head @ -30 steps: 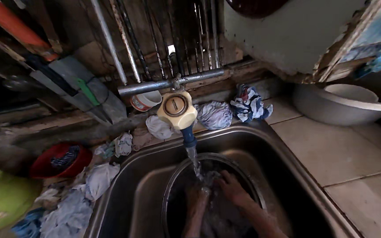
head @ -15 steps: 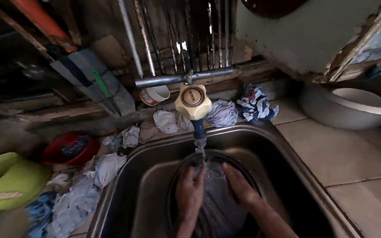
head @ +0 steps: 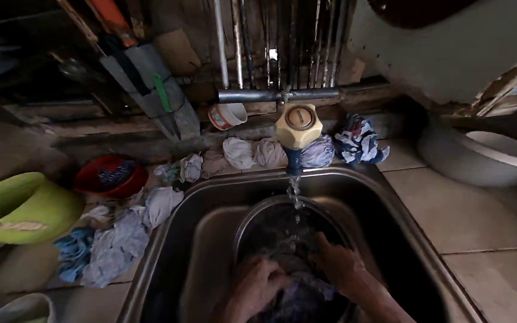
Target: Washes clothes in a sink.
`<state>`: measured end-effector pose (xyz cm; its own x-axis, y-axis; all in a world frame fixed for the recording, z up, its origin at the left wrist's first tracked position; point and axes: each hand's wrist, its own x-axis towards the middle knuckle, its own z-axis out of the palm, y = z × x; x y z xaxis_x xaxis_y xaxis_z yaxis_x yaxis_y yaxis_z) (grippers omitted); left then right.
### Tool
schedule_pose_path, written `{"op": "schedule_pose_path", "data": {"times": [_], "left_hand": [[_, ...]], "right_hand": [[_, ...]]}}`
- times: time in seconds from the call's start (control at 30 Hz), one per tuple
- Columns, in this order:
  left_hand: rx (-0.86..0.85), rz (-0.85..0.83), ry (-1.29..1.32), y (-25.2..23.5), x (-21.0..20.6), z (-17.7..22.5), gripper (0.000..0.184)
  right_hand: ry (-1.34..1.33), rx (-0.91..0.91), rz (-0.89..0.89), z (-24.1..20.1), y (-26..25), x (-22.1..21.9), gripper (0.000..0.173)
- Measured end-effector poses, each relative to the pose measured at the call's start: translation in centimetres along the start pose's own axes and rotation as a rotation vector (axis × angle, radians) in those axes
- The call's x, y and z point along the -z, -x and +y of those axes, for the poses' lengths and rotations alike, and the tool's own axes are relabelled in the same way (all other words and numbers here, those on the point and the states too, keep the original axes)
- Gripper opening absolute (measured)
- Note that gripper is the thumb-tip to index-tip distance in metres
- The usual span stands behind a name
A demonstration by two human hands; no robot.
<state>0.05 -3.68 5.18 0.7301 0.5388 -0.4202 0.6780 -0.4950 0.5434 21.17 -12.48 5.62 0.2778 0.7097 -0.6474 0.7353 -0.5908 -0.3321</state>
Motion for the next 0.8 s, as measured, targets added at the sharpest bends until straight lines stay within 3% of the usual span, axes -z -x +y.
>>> {"op": "schedule_pose_path", "data": {"times": [0.07, 0.13, 0.27, 0.37, 0.47, 0.57, 0.63, 0.7, 0.77, 0.8], "left_hand": [[0.100, 0.132, 0.050, -2.1, 0.4, 0.9, 0.033], [0.196, 0.148, 0.026, -4.5, -0.4, 1.2, 0.046], [0.311, 0.132, -0.069, -7.1, -4.4, 0.7, 0.057], [0.403, 0.142, 0.204, -6.8, -2.7, 0.5, 0.066], [0.270, 0.113, 0.548, -5.1, 0.7, -0.3, 0.069], [0.087, 0.147, 0.646, -2.6, 4.2, 1.1, 0.056], [-0.002, 0.203, 0.679, -0.8, 6.6, 3.3, 0.043], [-0.097, 0.265, 0.642, 1.2, 9.1, 5.8, 0.035], [-0.190, 0.319, 0.631, 3.0, 10.9, 7.9, 0.033], [-0.223, 0.341, 0.635, 3.6, 11.4, 8.6, 0.034]], "right_hand": [[0.010, -0.010, -0.006, -0.1, -1.7, -2.0, 0.072], [-0.015, -0.024, -0.008, -0.1, -3.3, -4.0, 0.076], [-0.055, 0.006, 0.010, -1.0, -4.3, -5.0, 0.056], [-0.306, 0.053, -0.034, 0.0, -4.8, -2.7, 0.047], [-0.788, 0.138, -0.028, 1.7, -3.6, -0.4, 0.036], [-1.005, 0.278, 0.004, 1.6, -1.7, 1.4, 0.033], [-0.945, 0.414, 0.027, 1.1, -0.6, 2.5, 0.040], [-0.651, 0.492, 0.031, 0.6, 0.2, 3.5, 0.064], [-0.306, 0.418, 0.022, -0.2, 0.8, 3.8, 0.077], [-0.200, 0.365, 0.010, -0.6, 1.0, 3.5, 0.070]]}}
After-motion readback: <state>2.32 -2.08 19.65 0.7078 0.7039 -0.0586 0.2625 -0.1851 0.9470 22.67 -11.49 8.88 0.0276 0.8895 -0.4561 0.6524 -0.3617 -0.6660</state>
